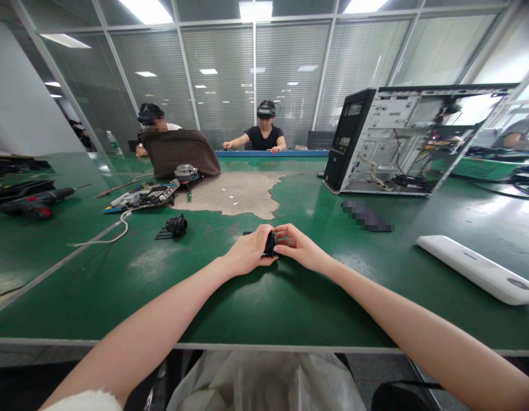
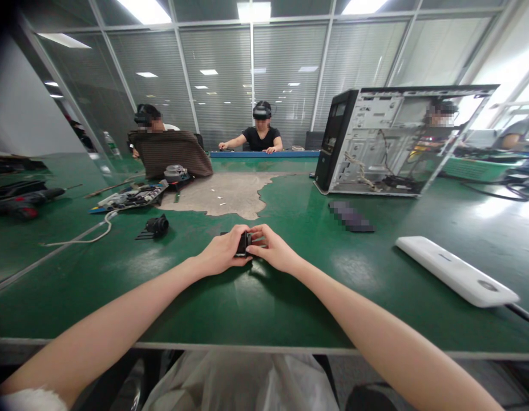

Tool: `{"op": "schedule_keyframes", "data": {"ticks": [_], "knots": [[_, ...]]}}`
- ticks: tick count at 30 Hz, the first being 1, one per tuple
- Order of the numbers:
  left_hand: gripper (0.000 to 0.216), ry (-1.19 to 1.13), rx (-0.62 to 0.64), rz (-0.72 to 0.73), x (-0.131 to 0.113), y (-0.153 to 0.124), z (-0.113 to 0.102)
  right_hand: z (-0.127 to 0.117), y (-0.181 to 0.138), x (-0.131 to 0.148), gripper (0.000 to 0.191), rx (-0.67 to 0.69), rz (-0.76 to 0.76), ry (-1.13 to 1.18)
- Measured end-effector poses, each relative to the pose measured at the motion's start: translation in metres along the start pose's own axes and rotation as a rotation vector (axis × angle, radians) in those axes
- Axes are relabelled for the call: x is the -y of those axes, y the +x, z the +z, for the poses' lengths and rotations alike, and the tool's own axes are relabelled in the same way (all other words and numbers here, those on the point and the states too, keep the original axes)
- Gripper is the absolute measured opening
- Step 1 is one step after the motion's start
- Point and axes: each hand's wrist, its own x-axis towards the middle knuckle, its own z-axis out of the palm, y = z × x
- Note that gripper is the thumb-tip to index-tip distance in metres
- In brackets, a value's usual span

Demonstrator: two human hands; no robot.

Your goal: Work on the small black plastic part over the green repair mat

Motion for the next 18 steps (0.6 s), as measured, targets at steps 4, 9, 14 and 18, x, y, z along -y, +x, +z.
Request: {"op": "schedule_keyframes", "data": {"ticks": [4, 9, 14, 18], "knots": [[0.057, -0.010, 0.001, -0.004, 0.0000, -0.0003, 0.0003, 0.0000, -0.0015, 0.0030, 0.026, 0.032, -0.032, 0.035], [0.060, -0.022, 0.005, 0.000, 0.0017, -0.0005, 0.0010, 0.0019, -0.0037, 0.0029, 0.031, 0.051, -0.015, 0.076], [0.056, -0.022, 0.003, -0.005, 0.0016, -0.0004, 0.0008, 0.0040, -0.0031, 0.0017, 0.023, 0.017, -0.058, 0.065], [0.057, -0.010, 0.002, -0.006, 0.0009, -0.0001, 0.0008, 0.0036, -0.0019, -0.0012, 0.030, -0.017, -0.039, 0.061]]}}
